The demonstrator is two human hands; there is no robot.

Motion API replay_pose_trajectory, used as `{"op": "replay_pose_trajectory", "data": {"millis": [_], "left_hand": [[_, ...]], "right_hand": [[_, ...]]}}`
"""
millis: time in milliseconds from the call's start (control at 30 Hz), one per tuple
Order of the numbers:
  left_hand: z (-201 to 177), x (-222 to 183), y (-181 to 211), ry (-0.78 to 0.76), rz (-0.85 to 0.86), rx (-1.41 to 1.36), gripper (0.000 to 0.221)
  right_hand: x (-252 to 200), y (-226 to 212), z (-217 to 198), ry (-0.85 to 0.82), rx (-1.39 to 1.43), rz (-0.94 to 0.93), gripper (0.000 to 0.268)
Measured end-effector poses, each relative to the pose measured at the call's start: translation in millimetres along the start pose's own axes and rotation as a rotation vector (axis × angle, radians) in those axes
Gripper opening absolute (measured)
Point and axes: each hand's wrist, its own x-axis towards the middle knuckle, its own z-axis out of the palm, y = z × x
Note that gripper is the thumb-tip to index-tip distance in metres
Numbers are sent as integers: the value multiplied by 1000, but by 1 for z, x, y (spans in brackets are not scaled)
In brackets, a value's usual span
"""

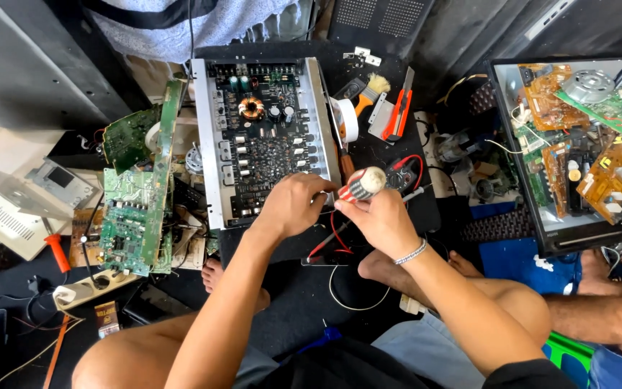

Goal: Repairing an electronic circuit board by using a screwdriver to adjust components and inspecting the assembly.

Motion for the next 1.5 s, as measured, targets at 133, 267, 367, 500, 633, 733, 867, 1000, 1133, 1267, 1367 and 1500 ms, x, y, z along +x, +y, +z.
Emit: {"op": "replay_pose_trajectory", "data": {"millis": [133, 267, 367, 500, 633, 733, 867, 1000, 1133, 1267, 1367, 1500], "left_hand": [[-6, 0, 4, -27, 21, -25, 18], [53, -5, -37, 6, 83, 90, 16], [64, -11, -43, 39, 119, 102, 16], [48, -3, -24, 114, 213, 35, 5], [45, -13, -11, 85, 208, 156, 17], [-25, -12, 8, 197, 87, 290, 35], [-75, -36, -35, 429, -684, 601, 72], [-58, -47, -86, 344, -745, 301, 64], [-61, -46, -76, 322, -717, 251, 57], [-62, -50, -80, 347, -675, 255, 54], [-62, -49, -82, 343, -678, 254, 54], [-58, -48, -68, 327, -687, 339, 67]], "right_hand": [[13, 36, 2, 7, -93, 59, 44], [8, 8, 7, 98, -231, -157, 49], [7, -1, -10, 16, -324, -199, 55], [10, -53, -59, -85, -228, -172, 82], [20, -55, -64, -251, -785, -339, 40], [29, -71, -60, -298, -921, -288, 47], [26, -77, -56, -379, -985, -254, 50], [40, -64, -70, -454, -870, -315, 37], [44, -72, -75, -620, -817, -375, 24], [56, -91, -63, -501, -1089, -248, 54], [59, -79, -65, -476, -1206, -349, 46], [49, -93, -77, -720, -762, -400, 39]]}}
